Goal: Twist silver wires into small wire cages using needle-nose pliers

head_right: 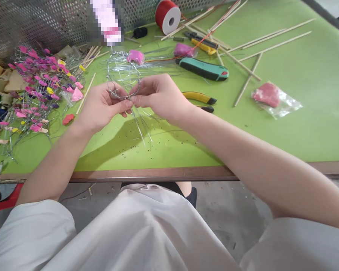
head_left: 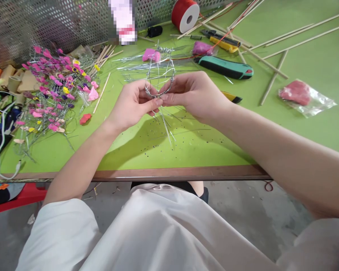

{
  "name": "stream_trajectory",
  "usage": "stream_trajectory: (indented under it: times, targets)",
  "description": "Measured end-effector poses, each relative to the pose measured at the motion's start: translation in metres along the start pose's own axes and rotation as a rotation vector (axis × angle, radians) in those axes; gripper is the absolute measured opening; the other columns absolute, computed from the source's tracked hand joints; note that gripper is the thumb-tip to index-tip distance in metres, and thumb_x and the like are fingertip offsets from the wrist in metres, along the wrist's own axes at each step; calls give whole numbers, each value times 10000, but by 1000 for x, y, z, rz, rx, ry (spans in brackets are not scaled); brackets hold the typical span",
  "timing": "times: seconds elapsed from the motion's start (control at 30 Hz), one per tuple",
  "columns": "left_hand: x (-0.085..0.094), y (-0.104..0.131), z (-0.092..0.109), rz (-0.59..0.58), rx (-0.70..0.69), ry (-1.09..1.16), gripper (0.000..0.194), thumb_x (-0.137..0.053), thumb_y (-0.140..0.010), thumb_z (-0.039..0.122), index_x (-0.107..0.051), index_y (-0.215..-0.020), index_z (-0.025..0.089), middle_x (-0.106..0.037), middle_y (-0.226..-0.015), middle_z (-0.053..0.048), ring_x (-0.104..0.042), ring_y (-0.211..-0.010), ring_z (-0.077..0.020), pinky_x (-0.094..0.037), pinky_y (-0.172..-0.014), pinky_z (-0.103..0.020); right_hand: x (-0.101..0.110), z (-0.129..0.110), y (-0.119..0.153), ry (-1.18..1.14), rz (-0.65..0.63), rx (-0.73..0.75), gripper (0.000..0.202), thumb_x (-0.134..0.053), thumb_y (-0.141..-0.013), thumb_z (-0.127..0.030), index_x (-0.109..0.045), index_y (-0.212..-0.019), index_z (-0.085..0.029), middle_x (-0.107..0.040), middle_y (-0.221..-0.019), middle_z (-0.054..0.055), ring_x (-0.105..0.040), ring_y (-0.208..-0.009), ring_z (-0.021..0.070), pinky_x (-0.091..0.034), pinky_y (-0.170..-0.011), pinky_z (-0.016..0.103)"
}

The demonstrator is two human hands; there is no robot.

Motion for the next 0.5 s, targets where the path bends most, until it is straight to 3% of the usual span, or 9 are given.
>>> stream_trajectory:
  times: [0.2,0.37,0.5]
  targets:
    - [-4,0,-10,-15,29,-14,296,-859,-854,120,-579,-819,210,-695,-683,30,-714,-616,-123,-586,-583,-252,2,9,-1,53,15,-98,190,-833,-762,-34,-769,-743,-212,-736,-695,13,-690,-693,187,-639,-797,417]
    - [-3,0,-13,39,26,-5,286,-867,-864,157,-588,-826,205,-698,-704,30,-654,-558,-93,-573,-590,-259,4,-1,3,157,81,-102,180,-816,-810,-59,-769,-726,-210,-736,-708,12,-630,-664,161,-609,-785,395]
    - [0,-2,-12,59,48,75,283,-842,-875,100,-589,-794,199,-648,-649,53,-564,-511,-53,-487,-531,-210,2,-7,3,159,58,-55,181,-734,-903,-87,-764,-796,-230,-753,-749,19,-699,-761,183,-616,-844,393]
Point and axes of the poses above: each hand's wrist, its own y-axis away from the middle knuckle, its own x-axis out of the back of the hand, z = x × y, the point moved 10 cm from there along -y, towards the middle knuckle
